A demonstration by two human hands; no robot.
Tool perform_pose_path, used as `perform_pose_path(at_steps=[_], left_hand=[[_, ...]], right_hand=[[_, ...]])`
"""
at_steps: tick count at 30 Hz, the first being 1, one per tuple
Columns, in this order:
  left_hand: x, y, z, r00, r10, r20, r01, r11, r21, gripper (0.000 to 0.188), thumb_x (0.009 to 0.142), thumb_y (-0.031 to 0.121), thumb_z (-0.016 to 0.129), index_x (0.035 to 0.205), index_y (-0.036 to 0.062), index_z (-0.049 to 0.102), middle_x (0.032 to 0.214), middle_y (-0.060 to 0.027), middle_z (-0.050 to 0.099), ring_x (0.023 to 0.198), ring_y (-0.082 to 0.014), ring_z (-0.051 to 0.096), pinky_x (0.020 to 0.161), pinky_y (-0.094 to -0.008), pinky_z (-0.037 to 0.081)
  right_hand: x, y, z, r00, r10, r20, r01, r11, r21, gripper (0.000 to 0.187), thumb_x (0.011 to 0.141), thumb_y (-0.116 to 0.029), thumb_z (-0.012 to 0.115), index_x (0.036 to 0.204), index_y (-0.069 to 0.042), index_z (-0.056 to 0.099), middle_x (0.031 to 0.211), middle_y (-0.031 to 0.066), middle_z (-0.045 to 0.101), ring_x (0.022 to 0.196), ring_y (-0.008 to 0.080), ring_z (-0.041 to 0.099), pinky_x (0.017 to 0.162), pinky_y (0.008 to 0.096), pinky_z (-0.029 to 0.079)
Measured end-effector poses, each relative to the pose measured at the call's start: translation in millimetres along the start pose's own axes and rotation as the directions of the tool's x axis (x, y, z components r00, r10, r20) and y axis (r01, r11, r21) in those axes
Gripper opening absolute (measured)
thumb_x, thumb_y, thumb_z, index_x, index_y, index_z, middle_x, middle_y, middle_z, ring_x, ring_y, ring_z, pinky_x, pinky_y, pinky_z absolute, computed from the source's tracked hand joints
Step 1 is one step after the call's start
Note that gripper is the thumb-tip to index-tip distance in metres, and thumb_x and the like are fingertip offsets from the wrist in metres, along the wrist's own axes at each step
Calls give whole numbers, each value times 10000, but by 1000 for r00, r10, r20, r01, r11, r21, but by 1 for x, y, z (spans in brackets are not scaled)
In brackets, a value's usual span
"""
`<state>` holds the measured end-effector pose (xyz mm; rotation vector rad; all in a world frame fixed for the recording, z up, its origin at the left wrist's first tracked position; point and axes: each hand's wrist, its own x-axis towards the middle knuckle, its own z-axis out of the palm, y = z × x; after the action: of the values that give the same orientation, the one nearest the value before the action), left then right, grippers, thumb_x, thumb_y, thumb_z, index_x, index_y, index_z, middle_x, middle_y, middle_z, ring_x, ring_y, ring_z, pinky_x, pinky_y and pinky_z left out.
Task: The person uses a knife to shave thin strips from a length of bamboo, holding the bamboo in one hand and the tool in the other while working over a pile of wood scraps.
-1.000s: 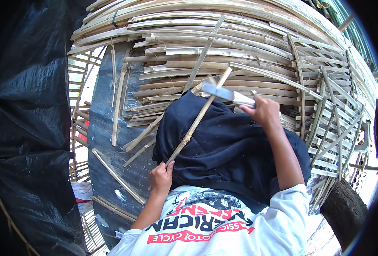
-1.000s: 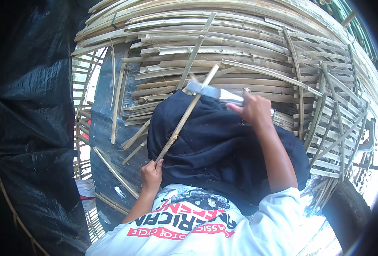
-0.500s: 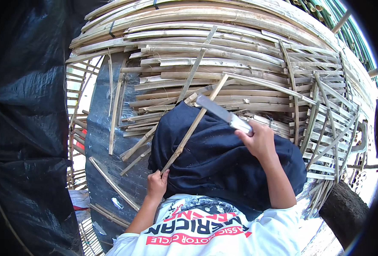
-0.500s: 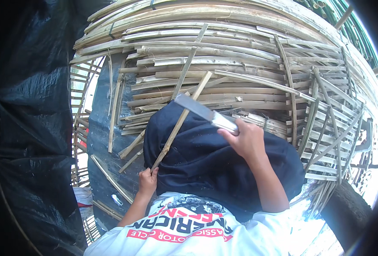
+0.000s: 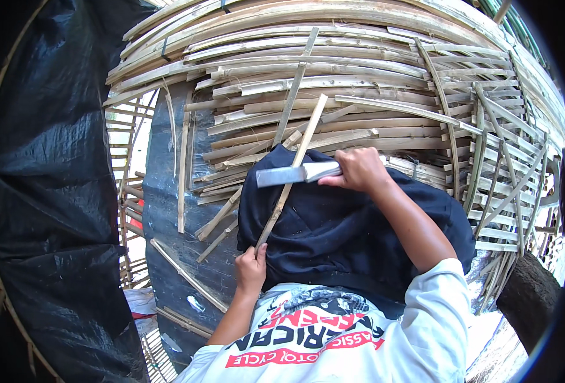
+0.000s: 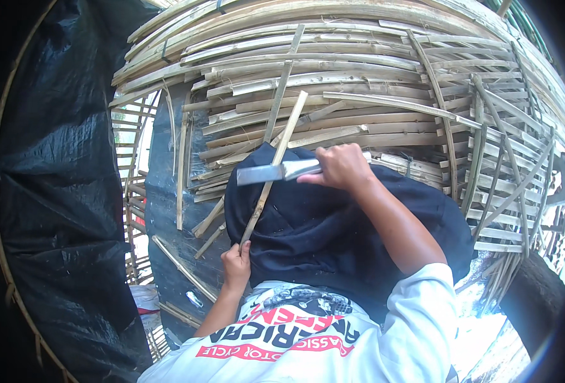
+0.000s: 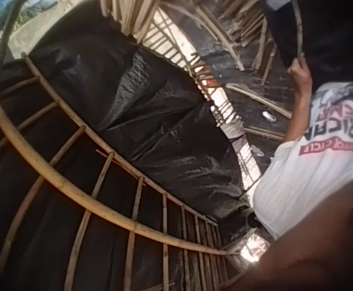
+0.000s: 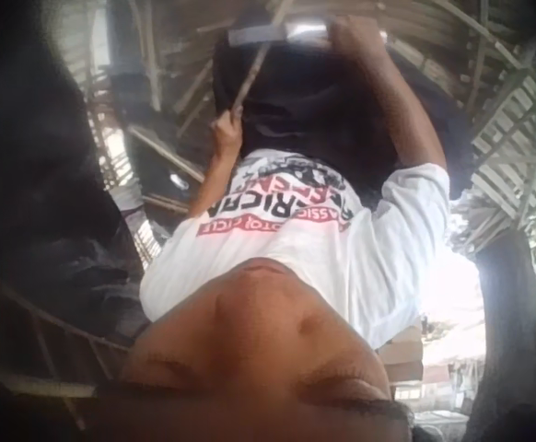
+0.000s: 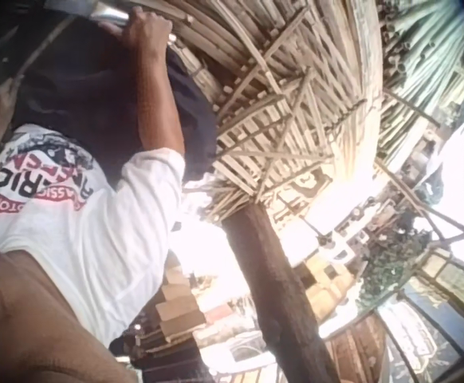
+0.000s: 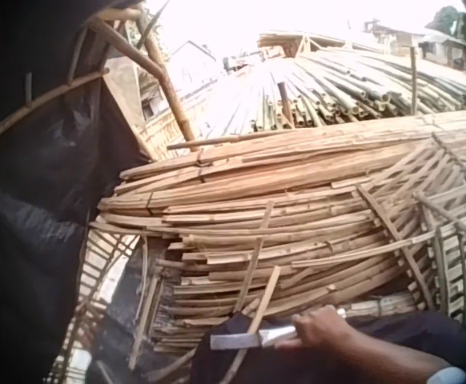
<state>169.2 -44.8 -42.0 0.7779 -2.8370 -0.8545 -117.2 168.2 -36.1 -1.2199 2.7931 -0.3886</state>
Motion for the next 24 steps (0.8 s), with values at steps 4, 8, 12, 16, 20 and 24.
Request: perform_pose_path(at_steps=[4,8,12,16,20,24], left_hand=[[0,5,-6,1000,6,21,-6,1000,-21,483,933,360,587,634,-15,523,591,-260,544,615,-470,572,499,-498,420],[-2,-7,4,999,31,-8,-31,997,-65,524,928,382,592,608,-22,501,556,-259,516,602,-473,563,493,-495,403],[2,-11,1,997,-14,72,25,987,-157,570,932,404,583,582,-32,477,537,-251,486,557,-471,522,463,-452,371],[9,-23,-5,984,-6,177,49,969,-243,596,926,443,585,587,-34,477,502,-201,451,457,-301,459,457,-403,353],[13,-31,-11,948,-60,313,160,939,-305,606,925,457,589,584,-28,461,475,-108,398,513,-114,365,457,-361,333],[14,-28,-9,943,-55,327,167,930,-327,600,927,445,592,579,-24,451,476,-73,386,522,-99,356,455,-356,324]], right_hand=[[0,74,-54,838,529,-135,-535,845,-11,721,824,-726,478,760,-40,690,701,194,665,720,374,673,640,479,516],[-35,156,-107,593,771,-234,-778,623,82,784,874,-724,374,804,-2,672,786,228,662,807,392,660,707,493,489],[-77,137,-95,637,737,-226,-626,666,406,695,906,-625,449,685,24,560,563,137,498,545,268,487,558,406,386],[-89,63,-72,731,675,-105,-567,685,457,532,871,-490,586,714,19,591,548,165,504,535,317,518,546,419,388],[-78,-2,-40,868,494,-47,-419,781,463,529,769,-536,684,691,-22,590,591,146,601,612,363,625,574,435,476],[-54,-35,-14,977,187,-100,-150,944,293,637,744,-687,616,635,-61,572,537,126,594,534,321,625,510,413,486]])
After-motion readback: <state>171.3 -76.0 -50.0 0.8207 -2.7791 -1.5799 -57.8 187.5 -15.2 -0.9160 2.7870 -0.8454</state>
